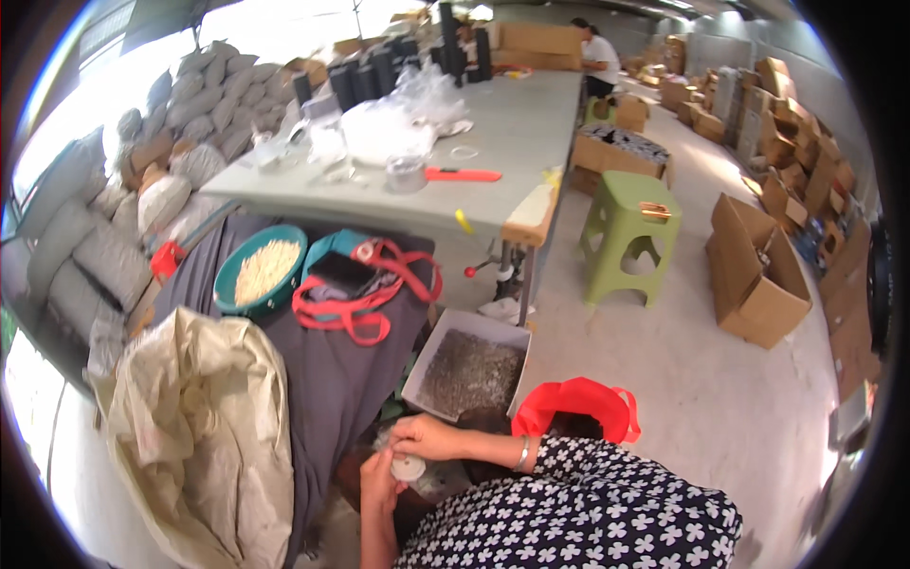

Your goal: Assembling small metal pins or springs into white circular plastic components.

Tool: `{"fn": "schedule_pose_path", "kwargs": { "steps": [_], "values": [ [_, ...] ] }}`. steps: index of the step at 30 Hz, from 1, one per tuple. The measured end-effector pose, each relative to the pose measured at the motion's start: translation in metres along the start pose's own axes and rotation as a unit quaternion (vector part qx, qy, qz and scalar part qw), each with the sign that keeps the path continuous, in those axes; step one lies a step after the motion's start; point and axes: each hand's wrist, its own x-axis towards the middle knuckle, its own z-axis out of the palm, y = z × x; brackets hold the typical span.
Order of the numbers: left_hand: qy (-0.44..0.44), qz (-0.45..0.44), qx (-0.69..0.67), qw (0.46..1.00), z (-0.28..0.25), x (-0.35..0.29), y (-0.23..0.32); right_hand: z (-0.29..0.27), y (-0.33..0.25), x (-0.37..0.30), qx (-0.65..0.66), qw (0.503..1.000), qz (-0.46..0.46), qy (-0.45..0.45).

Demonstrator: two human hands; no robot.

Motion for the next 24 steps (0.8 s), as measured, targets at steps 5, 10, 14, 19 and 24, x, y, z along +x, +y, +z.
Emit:
{"fn": "schedule_pose_path", "kwargs": {
  "steps": [5, 10, 14, 19, 24],
  "values": [
    [-0.004, 0.010, 0.024, 1.000, 0.022, 0.020, 0.012, -0.020, -0.006, -0.005, 0.098, 0.988, 0.056, 0.104],
    [-0.091, 0.062, -0.105, 0.988, -0.002, 0.013, 0.015, -0.043, 0.010, -0.002, 0.334, 0.913, 0.182, 0.143],
    [-0.019, 0.085, -0.141, 0.986, 0.002, -0.011, 0.024, -0.070, 0.044, -0.014, 0.289, 0.908, 0.227, 0.202],
    [0.024, 0.114, -0.153, 0.981, -0.020, -0.028, 0.030, -0.113, 0.079, -0.029, 0.110, 0.864, 0.290, 0.397],
    [0.087, 0.222, -0.152, 0.959, -0.044, -0.060, 0.053, -0.092, 0.056, 0.001, 0.300, 0.838, 0.240, 0.386]
  ]
}}
